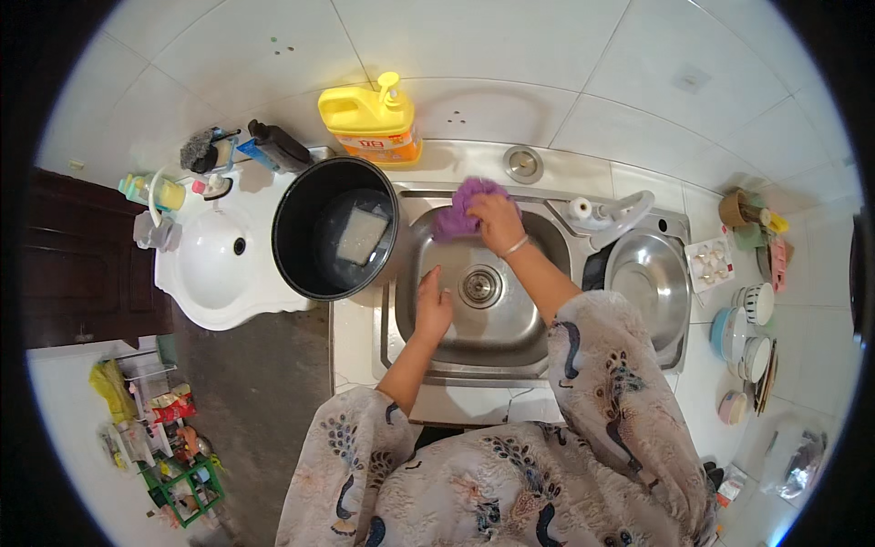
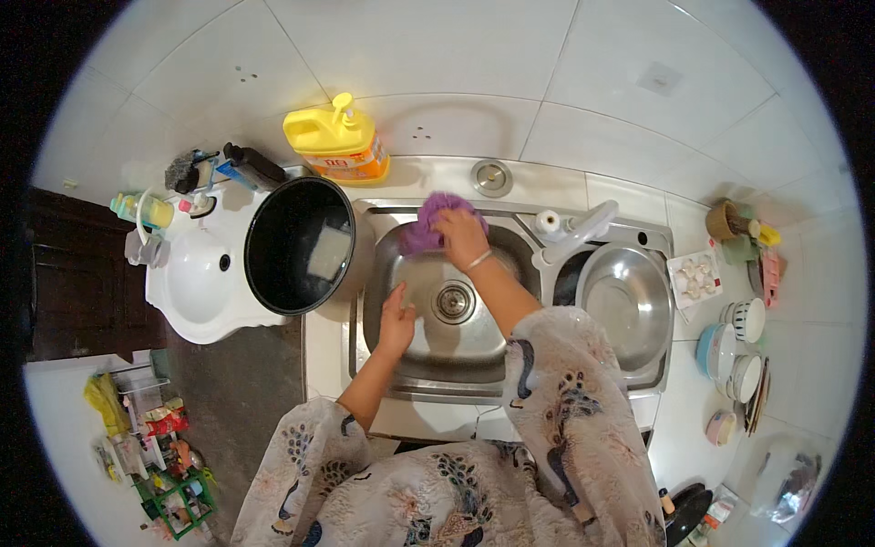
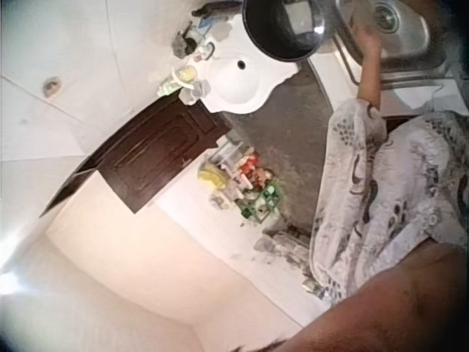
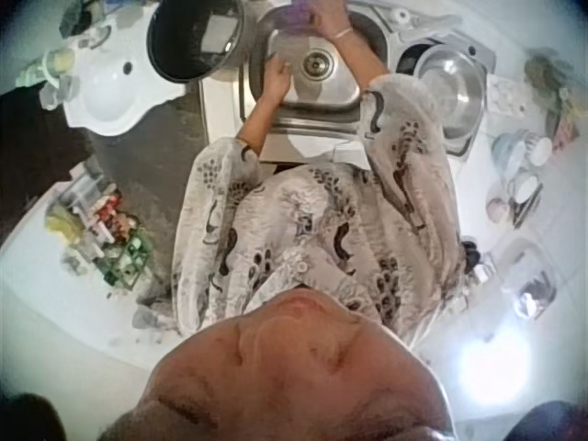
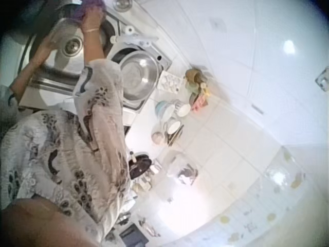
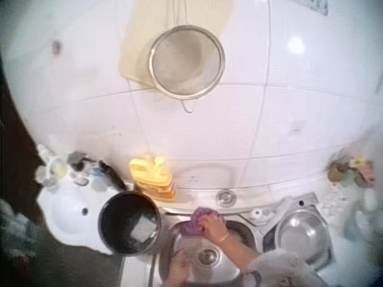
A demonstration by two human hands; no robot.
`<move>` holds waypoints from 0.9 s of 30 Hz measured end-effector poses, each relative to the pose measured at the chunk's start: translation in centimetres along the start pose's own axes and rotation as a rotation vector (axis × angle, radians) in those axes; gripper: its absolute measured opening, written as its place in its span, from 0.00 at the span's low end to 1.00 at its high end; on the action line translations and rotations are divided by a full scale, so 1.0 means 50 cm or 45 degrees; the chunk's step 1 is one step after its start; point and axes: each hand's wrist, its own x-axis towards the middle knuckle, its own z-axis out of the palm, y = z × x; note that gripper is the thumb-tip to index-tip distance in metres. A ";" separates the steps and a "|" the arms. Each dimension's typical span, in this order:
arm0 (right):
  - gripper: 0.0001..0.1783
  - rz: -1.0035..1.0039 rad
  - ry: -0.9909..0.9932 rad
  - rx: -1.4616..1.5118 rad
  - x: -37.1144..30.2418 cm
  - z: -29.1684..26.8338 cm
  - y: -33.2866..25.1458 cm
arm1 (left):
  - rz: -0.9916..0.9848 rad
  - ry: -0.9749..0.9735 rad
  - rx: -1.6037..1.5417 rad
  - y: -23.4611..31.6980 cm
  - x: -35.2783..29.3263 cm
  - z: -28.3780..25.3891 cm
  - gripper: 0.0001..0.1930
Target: The person cleans a kitchen sink and countertop using a purple cloth and a scrubber. They wipe the sink basin, faucet, and surrounding counter areas, then organize bowls, chopsticks, and a grater. Finally, they scrub a frying pan with a spatula and scrubber.
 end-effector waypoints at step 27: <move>0.23 0.889 -0.149 -0.396 -0.098 -0.270 0.096 | 0.190 -0.060 -0.604 0.316 0.040 0.112 0.10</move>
